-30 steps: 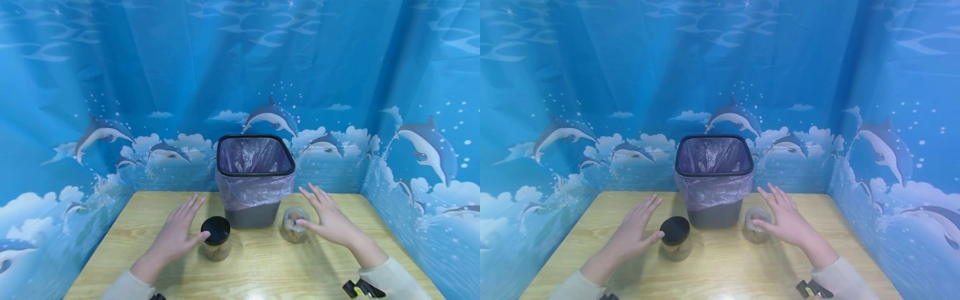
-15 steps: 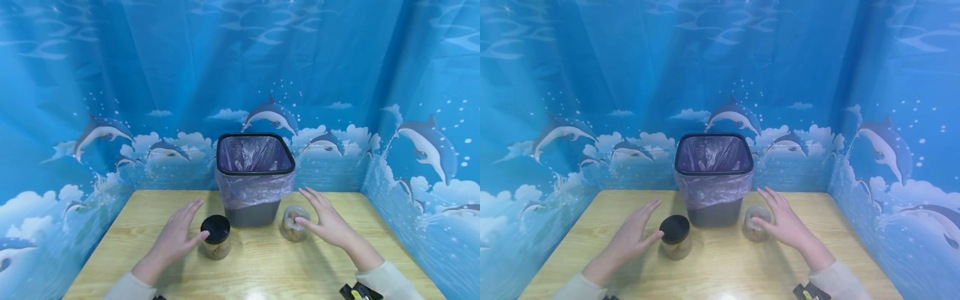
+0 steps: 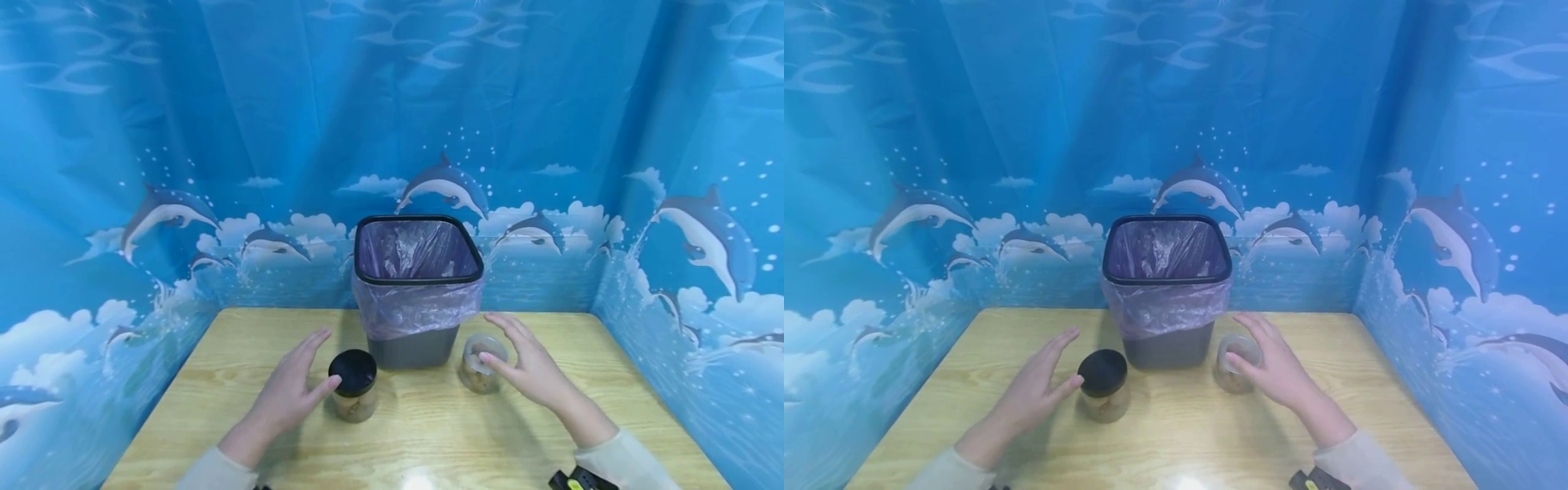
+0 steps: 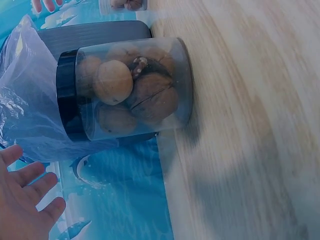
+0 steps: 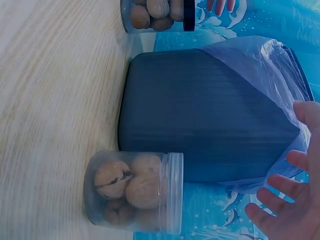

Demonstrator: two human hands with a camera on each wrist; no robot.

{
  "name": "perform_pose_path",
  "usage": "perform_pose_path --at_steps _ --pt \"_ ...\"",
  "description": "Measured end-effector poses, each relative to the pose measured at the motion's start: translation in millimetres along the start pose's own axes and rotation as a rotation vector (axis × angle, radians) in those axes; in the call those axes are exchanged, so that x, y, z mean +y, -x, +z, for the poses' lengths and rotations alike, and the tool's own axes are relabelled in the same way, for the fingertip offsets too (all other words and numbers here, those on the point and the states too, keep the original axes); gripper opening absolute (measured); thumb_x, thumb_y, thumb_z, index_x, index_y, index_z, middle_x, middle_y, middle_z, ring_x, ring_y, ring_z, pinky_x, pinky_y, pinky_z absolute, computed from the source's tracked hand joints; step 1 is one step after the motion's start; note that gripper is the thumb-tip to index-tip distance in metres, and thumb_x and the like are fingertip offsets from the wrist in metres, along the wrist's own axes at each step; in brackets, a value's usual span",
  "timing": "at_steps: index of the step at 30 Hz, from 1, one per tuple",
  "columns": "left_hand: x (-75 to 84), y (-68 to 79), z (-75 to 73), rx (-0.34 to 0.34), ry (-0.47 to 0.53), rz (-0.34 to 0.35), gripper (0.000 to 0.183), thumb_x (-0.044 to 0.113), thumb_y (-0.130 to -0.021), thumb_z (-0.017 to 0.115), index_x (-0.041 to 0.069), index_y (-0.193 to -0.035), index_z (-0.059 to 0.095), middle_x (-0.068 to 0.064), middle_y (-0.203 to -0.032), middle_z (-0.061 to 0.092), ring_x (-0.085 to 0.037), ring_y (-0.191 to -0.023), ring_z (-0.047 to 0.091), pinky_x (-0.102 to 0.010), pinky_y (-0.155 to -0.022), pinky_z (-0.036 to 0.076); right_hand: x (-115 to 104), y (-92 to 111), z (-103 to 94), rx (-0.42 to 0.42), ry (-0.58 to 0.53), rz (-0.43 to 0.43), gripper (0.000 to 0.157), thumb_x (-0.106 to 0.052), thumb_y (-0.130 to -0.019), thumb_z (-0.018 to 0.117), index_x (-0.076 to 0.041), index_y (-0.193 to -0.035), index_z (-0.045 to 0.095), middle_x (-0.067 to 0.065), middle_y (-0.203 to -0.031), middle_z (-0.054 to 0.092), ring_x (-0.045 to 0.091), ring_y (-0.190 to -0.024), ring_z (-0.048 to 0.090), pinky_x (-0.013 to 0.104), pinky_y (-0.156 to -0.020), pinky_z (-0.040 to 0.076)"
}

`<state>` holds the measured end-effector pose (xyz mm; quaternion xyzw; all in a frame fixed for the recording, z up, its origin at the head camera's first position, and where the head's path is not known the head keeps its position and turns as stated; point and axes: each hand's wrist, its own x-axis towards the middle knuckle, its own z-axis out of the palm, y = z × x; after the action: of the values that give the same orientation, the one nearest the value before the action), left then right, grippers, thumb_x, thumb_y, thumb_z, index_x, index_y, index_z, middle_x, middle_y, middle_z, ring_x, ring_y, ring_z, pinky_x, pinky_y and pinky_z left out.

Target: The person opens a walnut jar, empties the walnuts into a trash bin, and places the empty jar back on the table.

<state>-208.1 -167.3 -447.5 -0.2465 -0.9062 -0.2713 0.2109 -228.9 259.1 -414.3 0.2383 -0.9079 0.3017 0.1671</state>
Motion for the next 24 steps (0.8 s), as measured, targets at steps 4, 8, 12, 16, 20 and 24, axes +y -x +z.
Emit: perform_pose_path --at_steps 4,8,12,16,20,24 --pt "-0.8 1.0 3.5 0.018 0.033 -0.012 0.073 0.029 -0.093 0.069 0.008 -0.154 0.035 -0.017 -0.155 0.04 -0.041 -0.137 0.042 -0.063 -0.107 0.036 -1.6 -1.0 4.4 0.003 -0.059 -0.007 0.065 -0.025 -0.093 0.073 -0.008 -0.148 0.045 0.017 -0.15 0.044 0.042 -0.132 0.046 0.065 -0.103 0.04" --pt "-1.9 1.3 7.1 0.027 0.064 -0.028 0.072 0.028 -0.093 0.069 0.008 -0.153 0.036 -0.017 -0.153 0.042 -0.041 -0.137 0.043 -0.061 -0.108 0.036 -3.0 -1.7 9.6 0.0 -0.139 0.0 0.061 -0.022 -0.093 0.072 -0.005 -0.146 0.047 0.018 -0.147 0.047 0.04 -0.128 0.05 0.057 -0.102 0.045" --pt "-2.3 1.2 10.3 0.036 0.088 -0.035 0.07 0.027 -0.093 0.07 0.006 -0.152 0.038 -0.017 -0.151 0.045 -0.04 -0.136 0.044 -0.061 -0.107 0.037 -4.7 -2.2 14.2 -0.006 -0.225 0.008 0.058 -0.018 -0.093 0.072 -0.004 -0.143 0.049 0.017 -0.144 0.05 0.039 -0.127 0.051 0.054 -0.102 0.045" --pt "-2.5 1.5 12.9 0.046 0.122 -0.055 0.069 0.025 -0.093 0.07 0.006 -0.151 0.039 -0.017 -0.15 0.045 -0.04 -0.132 0.047 -0.061 -0.105 0.04 -5.8 -3.2 19.2 -0.017 -0.357 0.009 0.054 -0.012 -0.093 0.07 -0.001 -0.141 0.049 0.02 -0.143 0.049 0.043 -0.126 0.051 0.055 -0.102 0.044" --pt "-3.0 1.7 14.9 0.056 0.149 -0.076 0.067 0.025 -0.093 0.069 0.006 -0.151 0.039 -0.017 -0.149 0.046 -0.039 -0.127 0.051 -0.062 -0.101 0.043 -7.6 -4.6 23.5 -0.029 -0.424 0.013 0.052 -0.009 -0.094 0.07 0.0 -0.141 0.049 0.021 -0.143 0.048 0.044 -0.126 0.05 0.056 -0.101 0.044" --pt "-2.9 1.8 16.4 0.059 0.165 -0.096 0.066 0.025 -0.093 0.069 0.006 -0.15 0.04 -0.018 -0.147 0.048 -0.038 -0.126 0.052 -0.062 -0.099 0.044 -10.3 -6.4 26.7 -0.039 -0.415 0.015 0.053 -0.011 -0.093 0.07 0.001 -0.141 0.049 0.021 -0.143 0.048 0.043 -0.125 0.052 0.058 -0.101 0.044"
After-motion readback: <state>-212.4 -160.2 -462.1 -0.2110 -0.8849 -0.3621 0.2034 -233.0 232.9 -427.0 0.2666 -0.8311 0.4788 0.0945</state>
